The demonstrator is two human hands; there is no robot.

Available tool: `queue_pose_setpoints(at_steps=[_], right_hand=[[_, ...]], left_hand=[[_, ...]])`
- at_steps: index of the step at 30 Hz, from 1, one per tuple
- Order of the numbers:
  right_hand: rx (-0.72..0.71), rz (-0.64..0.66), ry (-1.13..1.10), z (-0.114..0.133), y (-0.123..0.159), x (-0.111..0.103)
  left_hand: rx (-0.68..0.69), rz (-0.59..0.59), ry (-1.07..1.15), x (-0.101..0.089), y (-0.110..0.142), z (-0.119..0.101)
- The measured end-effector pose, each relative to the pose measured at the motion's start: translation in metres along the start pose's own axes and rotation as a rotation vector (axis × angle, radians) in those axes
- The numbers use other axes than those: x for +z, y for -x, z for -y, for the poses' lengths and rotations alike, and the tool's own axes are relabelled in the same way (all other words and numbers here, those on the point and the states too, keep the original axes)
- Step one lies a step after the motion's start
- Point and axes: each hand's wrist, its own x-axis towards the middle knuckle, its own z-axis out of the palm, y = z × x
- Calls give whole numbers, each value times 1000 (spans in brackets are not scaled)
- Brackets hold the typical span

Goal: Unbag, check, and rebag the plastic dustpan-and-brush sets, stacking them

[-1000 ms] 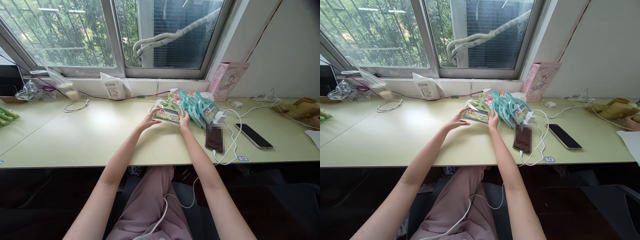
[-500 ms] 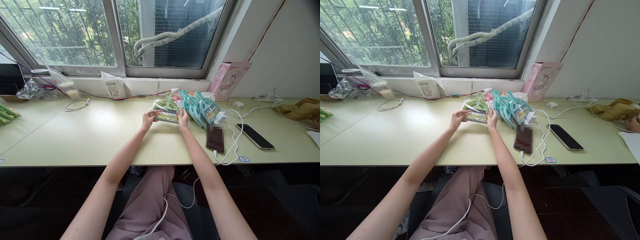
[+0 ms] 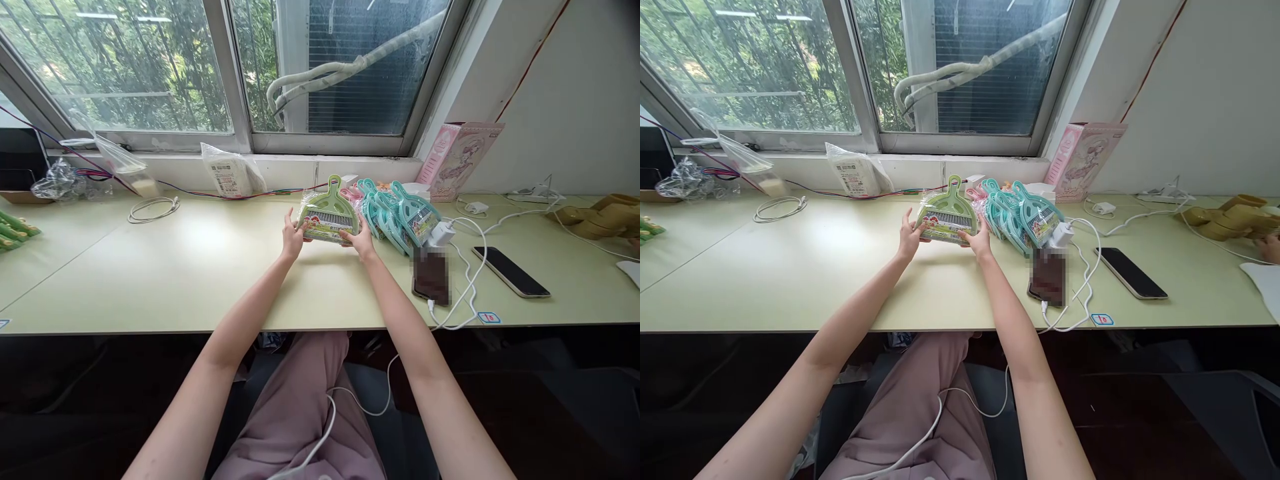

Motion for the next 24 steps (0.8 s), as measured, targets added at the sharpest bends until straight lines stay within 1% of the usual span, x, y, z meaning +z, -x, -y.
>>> queue_pose_setpoints(at_steps=[4,8,10,11,14,16,18,20,24], right_hand=[[57,-1,-83,3,2,2],[44,-16,-93,4,3,3],[41,-30,-80,4,3,3],[46,-37,-75,4,2,2],[46,-49,-61,4,0,-1],[31,-43,-51,3,0,-1],[31,-26,-43,3,1,0],[42,8,-45,3,2,1],[79,116,-82,3,2,3]], left_hand=[[-103,42,79,-1,-7,6],[-246,62,131,-3,-11,9],[-284,75,137,-3,-11,8],[-286,106,134,-4,-11,8],[-248,252,113,-4,-7,5],[-214,306,91,-4,-4,3],[-199,289,78,-4,-2,3],[-199,247,76,-5,-3,4],[-204,175,84,-8,-8,9]])
